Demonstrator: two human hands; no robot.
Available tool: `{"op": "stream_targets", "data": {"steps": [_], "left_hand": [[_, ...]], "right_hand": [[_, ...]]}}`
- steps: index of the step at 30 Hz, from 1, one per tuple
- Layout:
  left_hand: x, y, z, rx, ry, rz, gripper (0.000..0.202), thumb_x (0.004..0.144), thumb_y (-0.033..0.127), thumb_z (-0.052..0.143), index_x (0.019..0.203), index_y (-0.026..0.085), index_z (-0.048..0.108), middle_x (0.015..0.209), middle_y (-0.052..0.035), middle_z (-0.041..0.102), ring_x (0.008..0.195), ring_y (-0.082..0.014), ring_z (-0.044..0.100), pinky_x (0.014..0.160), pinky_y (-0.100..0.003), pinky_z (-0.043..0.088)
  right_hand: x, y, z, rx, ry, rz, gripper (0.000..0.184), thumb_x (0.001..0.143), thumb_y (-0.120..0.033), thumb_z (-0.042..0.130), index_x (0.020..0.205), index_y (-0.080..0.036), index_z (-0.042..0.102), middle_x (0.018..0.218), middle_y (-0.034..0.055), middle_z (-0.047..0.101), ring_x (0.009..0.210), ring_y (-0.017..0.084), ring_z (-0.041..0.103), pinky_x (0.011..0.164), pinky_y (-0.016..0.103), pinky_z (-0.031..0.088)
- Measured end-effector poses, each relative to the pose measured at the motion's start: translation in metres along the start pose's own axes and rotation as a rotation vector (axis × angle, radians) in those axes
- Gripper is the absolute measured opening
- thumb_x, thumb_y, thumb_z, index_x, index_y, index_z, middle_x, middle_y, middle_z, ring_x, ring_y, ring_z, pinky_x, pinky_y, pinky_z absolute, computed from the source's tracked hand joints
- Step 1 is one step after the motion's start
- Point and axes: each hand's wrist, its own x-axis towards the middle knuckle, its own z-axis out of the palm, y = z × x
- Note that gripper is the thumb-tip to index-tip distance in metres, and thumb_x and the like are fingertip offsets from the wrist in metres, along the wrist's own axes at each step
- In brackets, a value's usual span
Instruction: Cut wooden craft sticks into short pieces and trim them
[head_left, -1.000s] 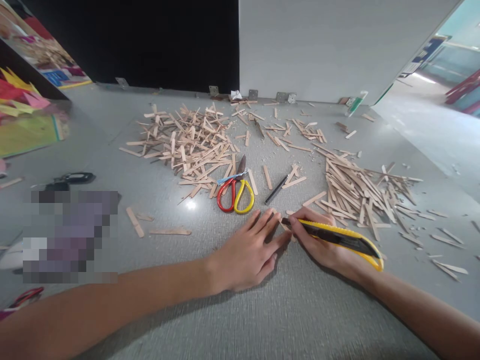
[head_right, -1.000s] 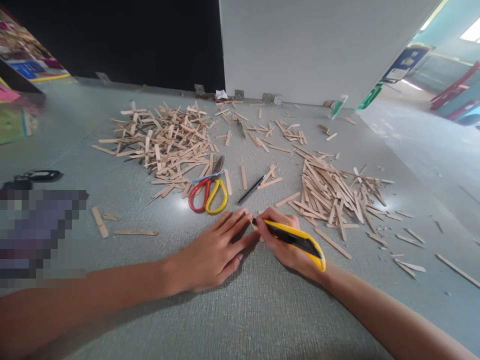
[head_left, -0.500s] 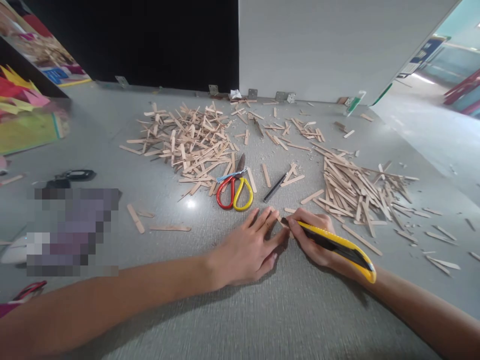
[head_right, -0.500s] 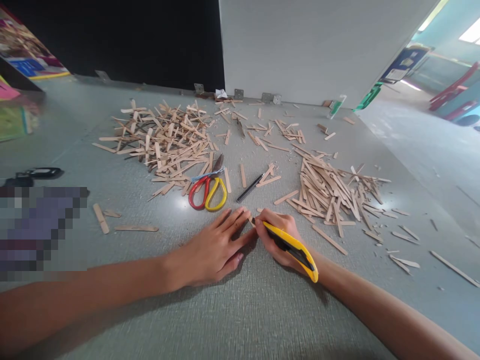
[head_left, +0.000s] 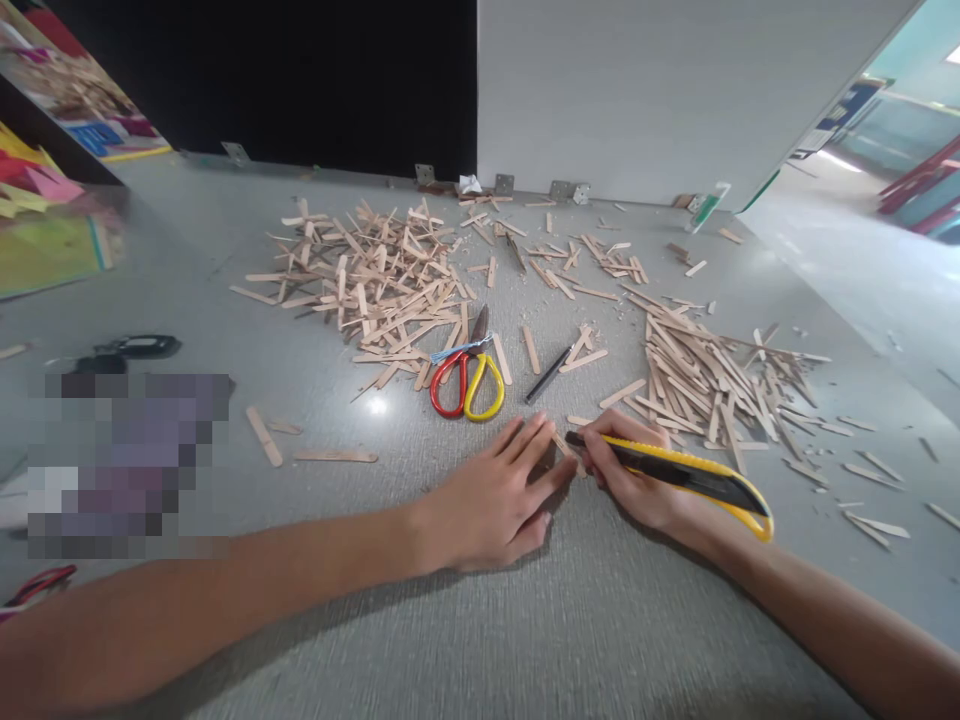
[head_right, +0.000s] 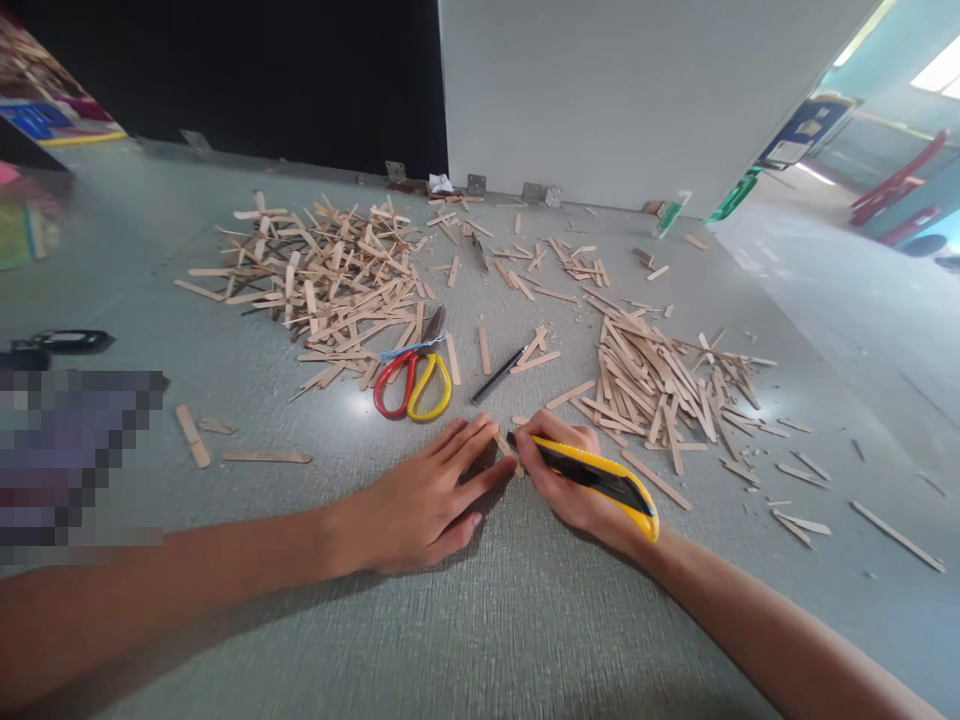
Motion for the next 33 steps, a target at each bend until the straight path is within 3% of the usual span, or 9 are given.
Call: {"op": "stream_targets", "data": {"steps": [6, 15, 33], "left_hand": [[-0.0006, 0.0005, 0.0, -0.025, -0.007, -0.01, 0.07, 0.108, 0.037, 0.052, 0.169, 0.007, 0.033, 0.168, -0.0309, 0.043, 0.161, -0.0474, 0.035, 0.129, -0.066, 0.032], [0.0006, 0.001, -0.0012, 0.019, -0.019, -0.002, 0.068, 0.108, 0.038, 0.051, 0.165, 0.004, 0.037, 0.165, -0.0356, 0.043, 0.159, -0.0503, 0.037, 0.128, -0.066, 0.035], [0.0024, 0.0018, -0.0017, 0.097, 0.009, 0.005, 0.068, 0.107, 0.039, 0.052, 0.162, 0.003, 0.041, 0.161, -0.0336, 0.05, 0.154, -0.0474, 0.046, 0.126, -0.063, 0.036]], "right_hand": [[0.005, -0.0023, -0.0009, 0.014, -0.067, 0.041, 0.033, 0.108, -0.042, 0.057, 0.08, -0.024, 0.06, 0.058, -0.0046, 0.061, 0.05, 0.012, 0.056, 0.055, 0.026, 0.044], [0.0062, -0.0029, -0.0004, 0.015, -0.06, 0.041, 0.035, 0.108, -0.042, 0.057, 0.078, -0.025, 0.059, 0.056, -0.0055, 0.058, 0.048, 0.012, 0.053, 0.053, 0.025, 0.042], [0.0044, -0.0028, 0.0057, -0.011, -0.022, -0.094, 0.032, 0.11, -0.036, 0.054, 0.081, -0.024, 0.061, 0.063, -0.003, 0.063, 0.051, 0.013, 0.056, 0.052, 0.025, 0.043]]}}
